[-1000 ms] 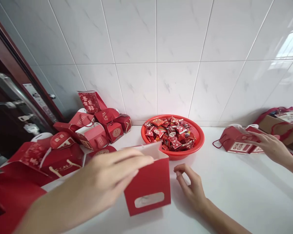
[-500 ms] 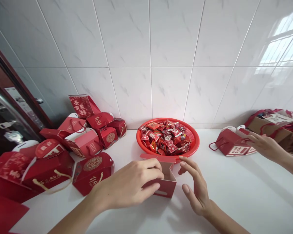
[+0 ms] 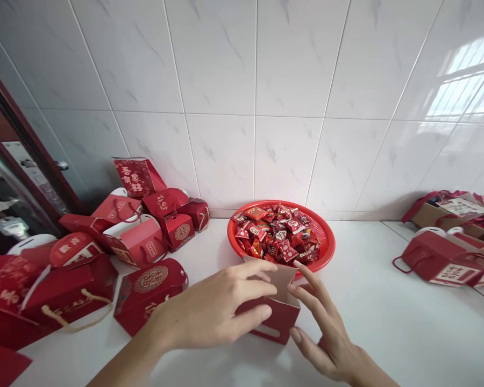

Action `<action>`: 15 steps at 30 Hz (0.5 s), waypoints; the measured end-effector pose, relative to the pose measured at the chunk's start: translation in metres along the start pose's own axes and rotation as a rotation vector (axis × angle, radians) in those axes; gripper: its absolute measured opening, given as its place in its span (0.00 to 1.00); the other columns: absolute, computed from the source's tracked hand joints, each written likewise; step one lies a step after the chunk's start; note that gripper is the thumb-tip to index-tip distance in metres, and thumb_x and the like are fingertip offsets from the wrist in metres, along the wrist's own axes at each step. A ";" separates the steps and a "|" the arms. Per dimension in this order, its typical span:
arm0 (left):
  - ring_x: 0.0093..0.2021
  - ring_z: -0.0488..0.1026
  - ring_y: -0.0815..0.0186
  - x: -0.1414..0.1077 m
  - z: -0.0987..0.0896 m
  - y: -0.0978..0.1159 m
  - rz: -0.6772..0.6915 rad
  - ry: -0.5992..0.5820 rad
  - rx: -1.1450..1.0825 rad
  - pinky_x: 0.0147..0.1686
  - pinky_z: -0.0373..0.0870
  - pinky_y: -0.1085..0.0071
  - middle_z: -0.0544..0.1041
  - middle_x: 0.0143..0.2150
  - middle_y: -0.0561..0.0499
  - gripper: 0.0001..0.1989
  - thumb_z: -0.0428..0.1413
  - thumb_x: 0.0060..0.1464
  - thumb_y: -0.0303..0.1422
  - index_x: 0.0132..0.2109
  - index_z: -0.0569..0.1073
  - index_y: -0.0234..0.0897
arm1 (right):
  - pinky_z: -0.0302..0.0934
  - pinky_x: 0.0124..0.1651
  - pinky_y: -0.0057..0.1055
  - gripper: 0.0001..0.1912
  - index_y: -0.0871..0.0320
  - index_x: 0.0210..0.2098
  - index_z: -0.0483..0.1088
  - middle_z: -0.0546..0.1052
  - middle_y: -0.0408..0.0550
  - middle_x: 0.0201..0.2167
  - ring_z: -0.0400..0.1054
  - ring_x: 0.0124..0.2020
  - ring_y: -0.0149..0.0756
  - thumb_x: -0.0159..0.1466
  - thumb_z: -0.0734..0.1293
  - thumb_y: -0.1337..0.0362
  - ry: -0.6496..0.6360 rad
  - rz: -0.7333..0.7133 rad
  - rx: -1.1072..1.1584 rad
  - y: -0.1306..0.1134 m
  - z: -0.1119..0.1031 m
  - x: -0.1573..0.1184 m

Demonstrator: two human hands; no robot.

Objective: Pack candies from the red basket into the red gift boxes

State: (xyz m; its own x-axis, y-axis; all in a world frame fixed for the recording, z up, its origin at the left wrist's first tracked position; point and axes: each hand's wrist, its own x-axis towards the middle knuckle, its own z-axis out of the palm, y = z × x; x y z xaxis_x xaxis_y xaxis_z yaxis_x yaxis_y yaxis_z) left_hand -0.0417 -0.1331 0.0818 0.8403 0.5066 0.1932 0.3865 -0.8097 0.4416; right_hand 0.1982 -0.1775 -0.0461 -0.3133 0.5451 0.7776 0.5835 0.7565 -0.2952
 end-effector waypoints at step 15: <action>0.46 0.80 0.60 0.055 -0.016 -0.075 -0.119 0.376 -0.298 0.47 0.76 0.67 0.85 0.43 0.48 0.11 0.58 0.60 0.38 0.42 0.83 0.38 | 0.70 0.50 0.48 0.20 0.55 0.60 0.67 0.75 0.61 0.56 0.73 0.55 0.52 0.69 0.61 0.68 0.277 0.005 -0.081 0.030 -0.041 0.045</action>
State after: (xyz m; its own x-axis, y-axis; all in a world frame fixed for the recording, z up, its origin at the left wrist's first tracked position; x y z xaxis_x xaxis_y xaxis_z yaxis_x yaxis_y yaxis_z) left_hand -0.0302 -0.0402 0.0733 0.5802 0.7065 0.4052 0.2997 -0.6478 0.7004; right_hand 0.2317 -0.1449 0.0030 -0.1000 0.4209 0.9016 0.6464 0.7163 -0.2628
